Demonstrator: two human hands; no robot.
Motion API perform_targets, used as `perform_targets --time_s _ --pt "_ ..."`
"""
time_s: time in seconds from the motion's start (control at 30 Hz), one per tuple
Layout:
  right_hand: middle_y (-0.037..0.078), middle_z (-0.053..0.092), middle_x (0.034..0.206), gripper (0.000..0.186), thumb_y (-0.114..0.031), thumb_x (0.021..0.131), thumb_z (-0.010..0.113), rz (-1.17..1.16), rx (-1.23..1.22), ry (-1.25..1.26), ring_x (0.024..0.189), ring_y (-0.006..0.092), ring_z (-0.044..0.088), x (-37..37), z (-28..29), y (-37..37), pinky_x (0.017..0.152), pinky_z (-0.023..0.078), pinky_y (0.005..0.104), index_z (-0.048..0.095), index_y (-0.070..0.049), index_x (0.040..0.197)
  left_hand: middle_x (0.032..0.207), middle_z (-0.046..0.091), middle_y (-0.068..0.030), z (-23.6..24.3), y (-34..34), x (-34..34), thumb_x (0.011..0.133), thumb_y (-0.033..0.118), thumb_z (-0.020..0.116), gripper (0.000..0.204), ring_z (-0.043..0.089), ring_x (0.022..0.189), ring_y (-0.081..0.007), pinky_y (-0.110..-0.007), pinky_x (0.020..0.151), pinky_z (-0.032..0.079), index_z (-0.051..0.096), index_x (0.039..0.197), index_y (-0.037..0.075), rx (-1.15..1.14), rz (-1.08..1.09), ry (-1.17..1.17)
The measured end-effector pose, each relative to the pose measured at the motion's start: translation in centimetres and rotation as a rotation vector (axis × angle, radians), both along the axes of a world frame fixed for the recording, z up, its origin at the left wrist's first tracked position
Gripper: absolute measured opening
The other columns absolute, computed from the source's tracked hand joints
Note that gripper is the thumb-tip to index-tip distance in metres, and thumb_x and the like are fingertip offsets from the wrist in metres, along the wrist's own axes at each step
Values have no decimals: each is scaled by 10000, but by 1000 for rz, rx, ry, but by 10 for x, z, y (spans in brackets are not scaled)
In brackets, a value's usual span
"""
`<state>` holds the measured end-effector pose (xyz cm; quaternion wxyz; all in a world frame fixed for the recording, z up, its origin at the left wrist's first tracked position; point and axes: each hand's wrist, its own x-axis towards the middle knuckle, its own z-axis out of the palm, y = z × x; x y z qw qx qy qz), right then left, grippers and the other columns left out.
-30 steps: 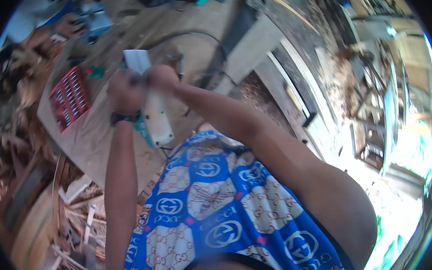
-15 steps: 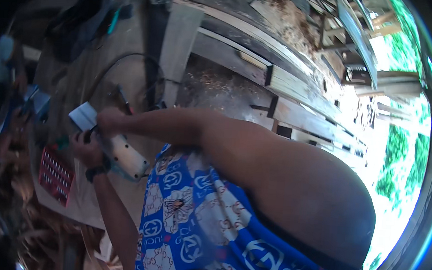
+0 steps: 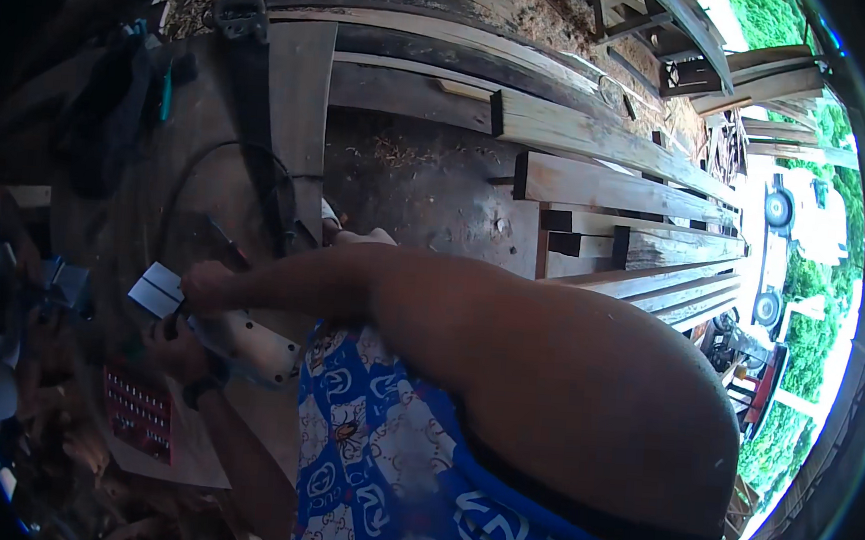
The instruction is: The person manipulates an electric planer on a table, loosening and tightening parts using a screwdriver and a wrench-like tool while another person works nearby.
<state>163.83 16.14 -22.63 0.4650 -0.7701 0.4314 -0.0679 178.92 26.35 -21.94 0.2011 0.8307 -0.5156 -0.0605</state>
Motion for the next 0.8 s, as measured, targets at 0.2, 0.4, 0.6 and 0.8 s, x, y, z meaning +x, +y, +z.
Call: perform_targets --time_s 0.2,0.4,0.6,0.8 --pt "194 754 940 245 -205 753 731 128 -167 15 896 394 749 -7 -4 -4 795 616 476 782 -96 967 1196 643 -204 5 -8 -11 867 195 766 256 657 1089 -363 -456 937 545 759 1046 13 0 1 15" --pt "189 759 994 216 -131 765 757 -1 26 27 952 376 750 -7 4 2 826 625 442 795 -90 974 1224 631 -201 5 -1 -3 878 215 762 277 651 1104 -345 -446 951 540 754 1067 13 30 -49 -108" --pt "178 761 984 203 -129 735 778 -72 69 12 954 360 753 4 -5 5 801 629 437 796 -75 930 1230 621 -193 17 -4 -16 878 197 765 265 638 1131 -341 -443 968 530 748 1069 14 43 -16 -72" --pt "161 765 940 232 -117 673 813 -56 -59 -11 940 350 757 4 -8 2 786 630 431 805 -104 904 1234 616 -181 17 -4 -14 881 194 769 247 652 1095 -324 -431 939 546 740 1047 13 53 -33 -97"
